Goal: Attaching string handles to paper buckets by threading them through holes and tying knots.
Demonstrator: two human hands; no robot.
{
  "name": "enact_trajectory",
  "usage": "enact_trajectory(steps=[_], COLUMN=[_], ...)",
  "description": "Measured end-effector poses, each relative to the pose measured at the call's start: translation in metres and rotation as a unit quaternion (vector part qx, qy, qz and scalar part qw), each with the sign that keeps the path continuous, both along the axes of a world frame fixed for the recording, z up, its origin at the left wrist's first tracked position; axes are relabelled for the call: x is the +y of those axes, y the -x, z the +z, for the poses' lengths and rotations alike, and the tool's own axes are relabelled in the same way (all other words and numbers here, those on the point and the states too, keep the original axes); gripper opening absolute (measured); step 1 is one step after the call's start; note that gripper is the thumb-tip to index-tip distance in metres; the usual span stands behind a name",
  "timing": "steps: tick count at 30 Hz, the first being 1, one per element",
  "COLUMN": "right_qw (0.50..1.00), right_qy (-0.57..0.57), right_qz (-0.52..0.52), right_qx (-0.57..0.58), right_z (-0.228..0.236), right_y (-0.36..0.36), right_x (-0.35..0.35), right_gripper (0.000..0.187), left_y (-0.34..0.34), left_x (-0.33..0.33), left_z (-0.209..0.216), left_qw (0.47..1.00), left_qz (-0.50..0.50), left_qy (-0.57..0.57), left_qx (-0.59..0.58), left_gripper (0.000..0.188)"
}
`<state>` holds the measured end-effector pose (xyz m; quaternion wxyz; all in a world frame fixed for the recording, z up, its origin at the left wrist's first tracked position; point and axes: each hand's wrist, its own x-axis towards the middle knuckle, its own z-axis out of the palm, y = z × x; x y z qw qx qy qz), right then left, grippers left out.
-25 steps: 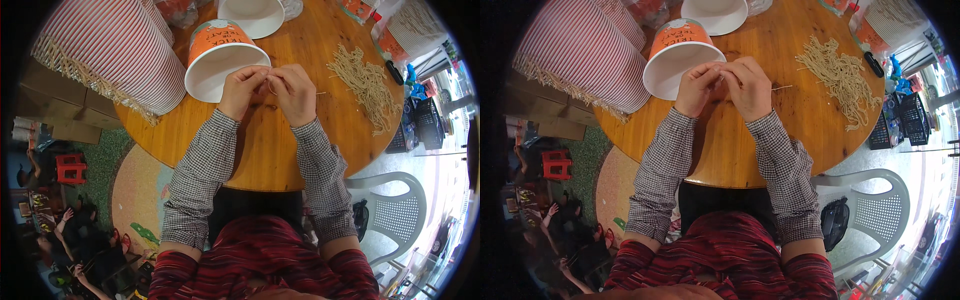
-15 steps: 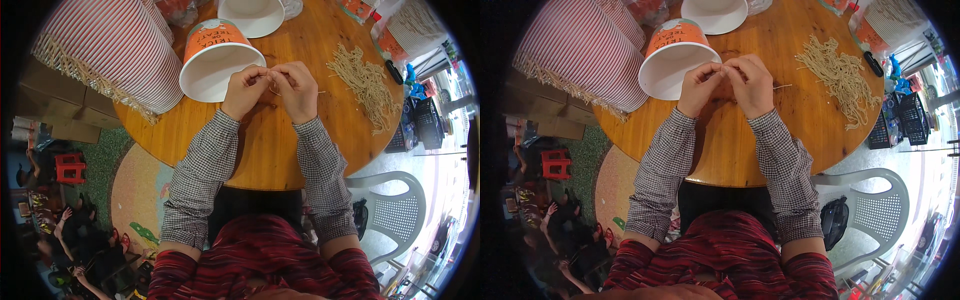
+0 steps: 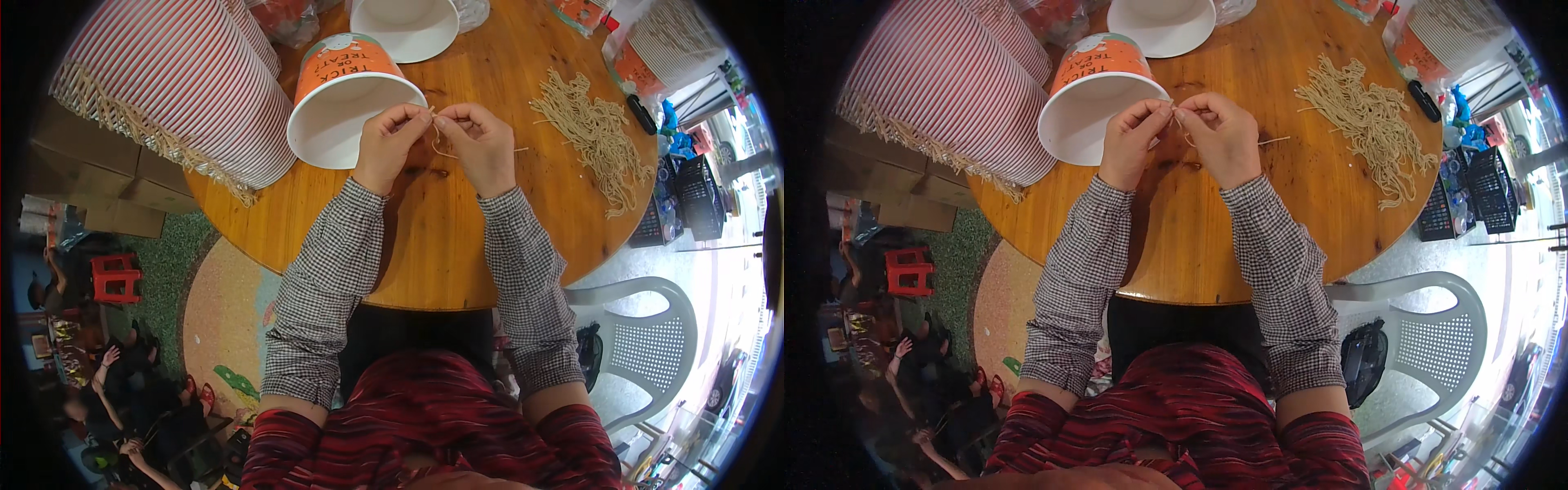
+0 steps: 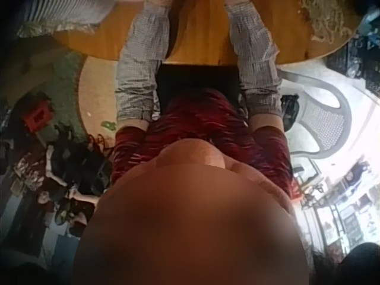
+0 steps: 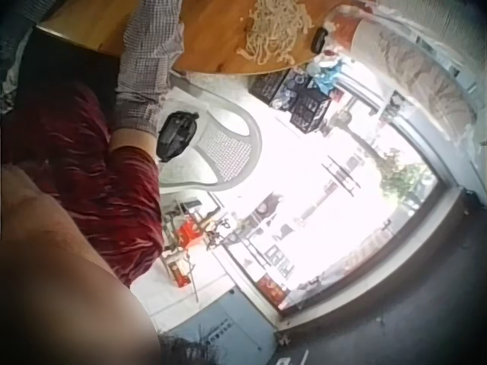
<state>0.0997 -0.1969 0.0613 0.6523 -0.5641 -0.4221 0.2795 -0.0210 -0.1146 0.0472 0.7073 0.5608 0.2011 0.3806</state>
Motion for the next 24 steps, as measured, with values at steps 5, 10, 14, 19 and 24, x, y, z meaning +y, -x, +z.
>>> enact_trajectory(steps=[5,10,14,19,24], right_qw=[0.988,0.990,0.992,0.991,0.998], right_qy=[-0.027,-0.022,-0.017,-0.015,0.014], right_qz=[-0.059,-0.050,-0.046,-0.060,-0.019], right_qx=[-0.137,-0.133,-0.119,-0.119,-0.052], right_z=[-0.003,-0.003,-0.005,-0.008,-0.003], right_y=[0.001,0.002,0.000,-0.002,-0.002], right_x=[0.000,0.001,0.001,0.002,0.001], right_gripper=[0.008,0.008,0.009,0.010,0.012], left_y=[-0.002,-0.005,-0.007,-0.005,-0.003], left_x=[-0.005,0.000,-0.006,-0.008,-0.009], left_z=[0.003,-0.007,-0.003,0.003,0.003], left_qw=[0.997,0.990,0.968,0.897,0.863], left_qz=[0.062,0.090,0.141,0.213,0.223], left_qy=[-0.037,-0.110,-0.209,-0.381,-0.444], left_qx=[0.019,-0.010,0.024,0.066,0.093], left_gripper=[0.010,0.009,0.008,0.009,0.011])
